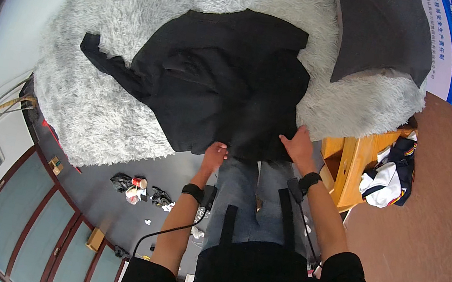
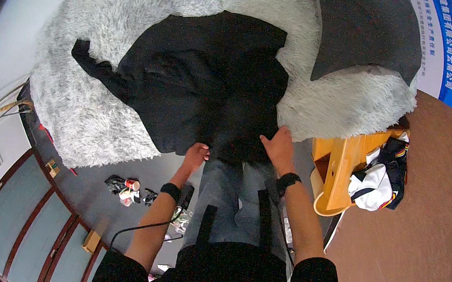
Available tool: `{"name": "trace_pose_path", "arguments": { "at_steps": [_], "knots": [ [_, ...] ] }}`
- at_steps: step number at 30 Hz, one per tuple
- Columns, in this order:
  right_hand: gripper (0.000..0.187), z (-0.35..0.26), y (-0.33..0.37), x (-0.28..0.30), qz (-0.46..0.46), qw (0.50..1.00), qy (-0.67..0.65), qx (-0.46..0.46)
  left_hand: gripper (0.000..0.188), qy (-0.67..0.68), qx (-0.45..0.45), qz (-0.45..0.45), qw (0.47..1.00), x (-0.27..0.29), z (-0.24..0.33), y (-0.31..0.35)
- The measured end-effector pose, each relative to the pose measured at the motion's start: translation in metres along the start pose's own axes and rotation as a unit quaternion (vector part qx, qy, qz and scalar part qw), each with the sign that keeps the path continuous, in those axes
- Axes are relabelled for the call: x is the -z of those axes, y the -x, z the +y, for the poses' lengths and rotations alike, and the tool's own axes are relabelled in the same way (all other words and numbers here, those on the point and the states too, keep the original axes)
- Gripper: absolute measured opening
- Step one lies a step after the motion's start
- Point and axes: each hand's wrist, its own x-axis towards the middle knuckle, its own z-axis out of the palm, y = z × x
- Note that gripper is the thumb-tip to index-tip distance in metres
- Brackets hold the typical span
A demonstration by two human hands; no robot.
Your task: Folding a black garment on a bed.
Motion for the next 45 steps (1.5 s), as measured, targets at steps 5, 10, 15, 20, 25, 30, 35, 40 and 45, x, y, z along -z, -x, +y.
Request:
{"name": "trace_pose_path", "arguments": {
  "at_steps": [5, 10, 15, 20, 25, 30, 35, 40, 45],
  "knots": [
    [0.055, -0.005, 0.035, -0.002, 0.11, 0.988, 0.037, 0.105, 0.015, -0.022, 0.014, -0.005, 1.0, -0.002, 0.005, -0.023],
    [0.047, -0.004, 0.032, -0.036, 0.035, 0.989, 0.097, 0.106, 0.013, -0.005, 0.027, 0.004, 1.0, -0.005, -0.004, -0.033],
    [0.031, 0.021, 0.03, -0.056, 0.051, 0.997, -0.005, 0.053, 0.013, -0.037, 0.031, -0.012, 0.999, -0.002, 0.007, -0.027],
    [0.025, 0.097, 0.064, -0.039, 0.032, 0.99, -0.027, -0.133, 0.018, -0.11, 0.022, -0.05, 0.992, 0.004, 0.015, -0.024],
    [0.032, 0.159, 0.074, -0.052, -0.053, 0.987, 0.004, -0.151, 0.021, -0.1, 0.03, -0.039, 0.994, 0.008, 0.009, -0.029],
    [0.034, 0.148, 0.048, -0.062, -0.102, 0.982, 0.004, -0.16, 0.022, -0.121, 0.017, -0.05, 0.991, 0.012, 0.008, -0.03],
    [0.026, 0.077, -0.014, 0.009, 0.092, 0.994, -0.055, -0.028, 0.021, -0.104, 0.004, -0.022, 0.994, 0.011, 0.017, -0.027],
    [0.034, -0.01, -0.08, 0.074, 0.26, 0.949, -0.061, 0.167, 0.019, -0.194, 0.011, -0.03, 0.98, 0.003, 0.044, -0.033],
    [0.035, -0.05, -0.111, 0.087, 0.186, 0.967, -0.012, 0.173, 0.017, -0.11, -0.048, -0.031, 0.992, -0.009, 0.104, -0.055]
  ]
}}
